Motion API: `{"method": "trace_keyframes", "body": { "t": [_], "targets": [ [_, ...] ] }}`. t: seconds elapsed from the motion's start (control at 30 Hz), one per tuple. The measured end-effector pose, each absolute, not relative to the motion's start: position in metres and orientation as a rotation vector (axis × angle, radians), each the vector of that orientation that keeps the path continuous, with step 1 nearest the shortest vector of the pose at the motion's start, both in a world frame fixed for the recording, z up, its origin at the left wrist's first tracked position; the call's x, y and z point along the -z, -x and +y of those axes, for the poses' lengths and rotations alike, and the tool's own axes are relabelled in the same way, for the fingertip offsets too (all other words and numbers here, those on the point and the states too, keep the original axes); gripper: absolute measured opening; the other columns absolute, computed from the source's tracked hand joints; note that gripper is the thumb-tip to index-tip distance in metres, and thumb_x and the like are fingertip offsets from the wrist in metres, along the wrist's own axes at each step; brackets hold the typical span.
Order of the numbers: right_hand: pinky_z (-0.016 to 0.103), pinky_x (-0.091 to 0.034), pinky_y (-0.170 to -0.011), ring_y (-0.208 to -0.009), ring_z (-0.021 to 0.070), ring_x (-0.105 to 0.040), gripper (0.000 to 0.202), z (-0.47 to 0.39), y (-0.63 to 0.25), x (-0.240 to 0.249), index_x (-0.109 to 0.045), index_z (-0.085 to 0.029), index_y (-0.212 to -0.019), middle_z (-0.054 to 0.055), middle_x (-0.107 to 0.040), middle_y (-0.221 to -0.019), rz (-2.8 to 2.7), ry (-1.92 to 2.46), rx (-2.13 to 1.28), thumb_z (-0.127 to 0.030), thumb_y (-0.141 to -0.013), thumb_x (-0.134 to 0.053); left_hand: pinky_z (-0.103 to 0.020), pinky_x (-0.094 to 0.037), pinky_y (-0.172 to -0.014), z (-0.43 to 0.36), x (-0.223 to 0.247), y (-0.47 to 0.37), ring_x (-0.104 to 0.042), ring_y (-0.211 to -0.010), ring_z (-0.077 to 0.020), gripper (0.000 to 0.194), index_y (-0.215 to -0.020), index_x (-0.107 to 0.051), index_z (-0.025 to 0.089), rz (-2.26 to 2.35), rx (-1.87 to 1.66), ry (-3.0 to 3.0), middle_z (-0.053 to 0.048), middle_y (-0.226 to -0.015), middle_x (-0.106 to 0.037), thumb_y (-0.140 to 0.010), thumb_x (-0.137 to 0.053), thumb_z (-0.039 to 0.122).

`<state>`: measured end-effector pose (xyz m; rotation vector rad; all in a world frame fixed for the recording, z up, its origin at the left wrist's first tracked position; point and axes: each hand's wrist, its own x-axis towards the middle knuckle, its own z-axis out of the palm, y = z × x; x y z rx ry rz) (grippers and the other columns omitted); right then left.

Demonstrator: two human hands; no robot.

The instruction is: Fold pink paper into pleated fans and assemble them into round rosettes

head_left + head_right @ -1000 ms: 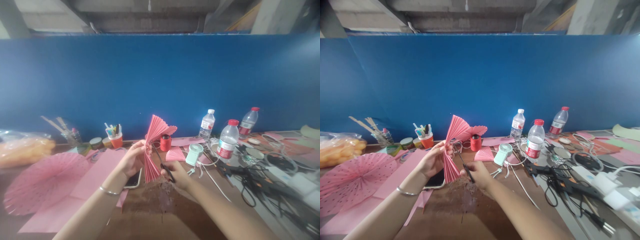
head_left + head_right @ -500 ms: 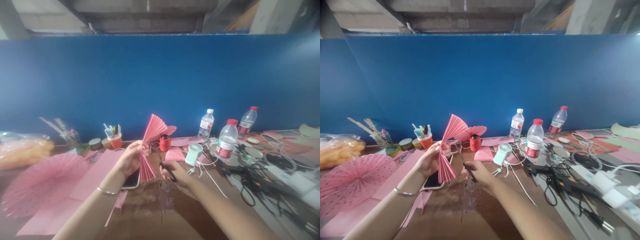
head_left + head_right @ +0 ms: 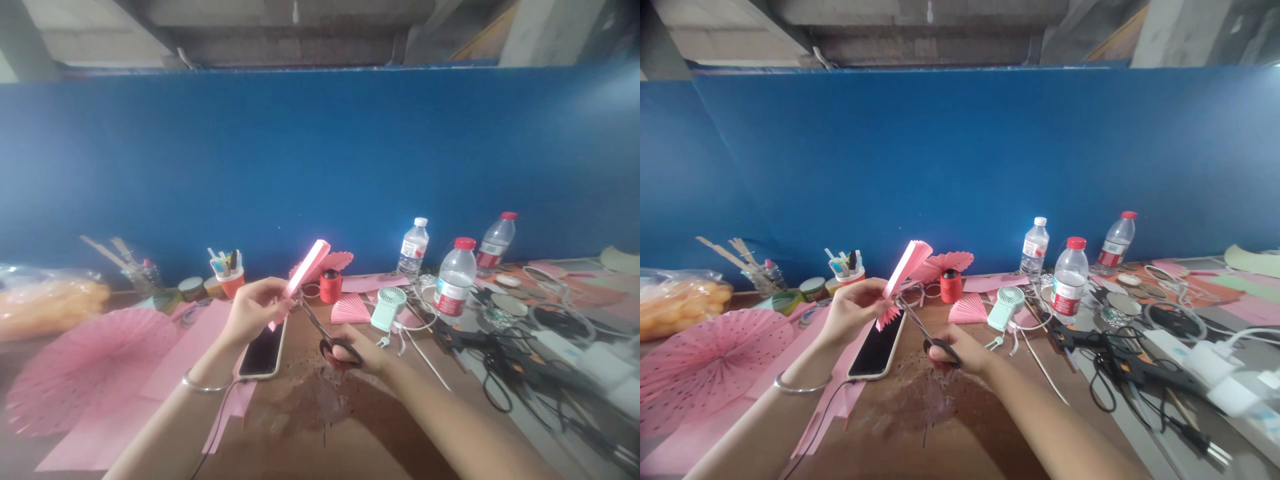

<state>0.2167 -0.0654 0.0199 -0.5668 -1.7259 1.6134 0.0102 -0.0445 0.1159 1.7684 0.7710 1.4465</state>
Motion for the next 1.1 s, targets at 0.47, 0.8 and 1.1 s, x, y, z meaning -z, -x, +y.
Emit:
{"method": "trace_keyframes", "body": {
  "t": [0.47, 0.8, 1.1],
  "targets": [
    [0.02, -0.023, -0.04, -0.04, 0.0061, -0.037, 0.051, -0.07, -0.213, -0.029, -0.047, -0.014, -0.051, -0.004, -0.045, -0.044, -1.744, 0.629, -1.607, -0.062, -0.063, -0.061, -0.019, -0.047, -0.042, -0.044, -0.11, -0.012, -0.061, -0.052, -0.0128, 0.017, -0.072, -0.067, 0.012, 0.791, -1.259, -1.675, -0.007, -0.072, -0.067, -0.056, -0.07, 0.006],
    [0.021, -0.025, -0.042, -0.04, 0.0069, -0.036, 0.053, -0.074, -0.211, -0.034, -0.047, -0.015, -0.05, -0.004, -0.045, -0.045, -1.768, 0.676, -1.598, -0.065, -0.062, -0.059, -0.019, -0.045, -0.038, -0.048, -0.111, -0.014, -0.056, -0.043, -0.0111, 0.014, -0.073, -0.065, 0.014, 0.736, -0.941, -1.748, -0.003, -0.058, -0.063, -0.061, -0.07, 0.012],
    [0.021, -0.025, -0.042, -0.042, 0.0074, -0.038, 0.05, -0.078, -0.206, -0.033, -0.047, -0.015, -0.053, -0.003, -0.046, -0.047, -1.75, 0.629, -1.615, -0.062, -0.063, -0.062, -0.02, -0.045, -0.043, -0.045, -0.106, -0.016, -0.058, -0.049, -0.0125, 0.02, -0.069, -0.066, 0.015, 0.68, -0.934, -1.702, -0.005, -0.067, -0.065, -0.052, -0.076, 0.012]
  ]
}}
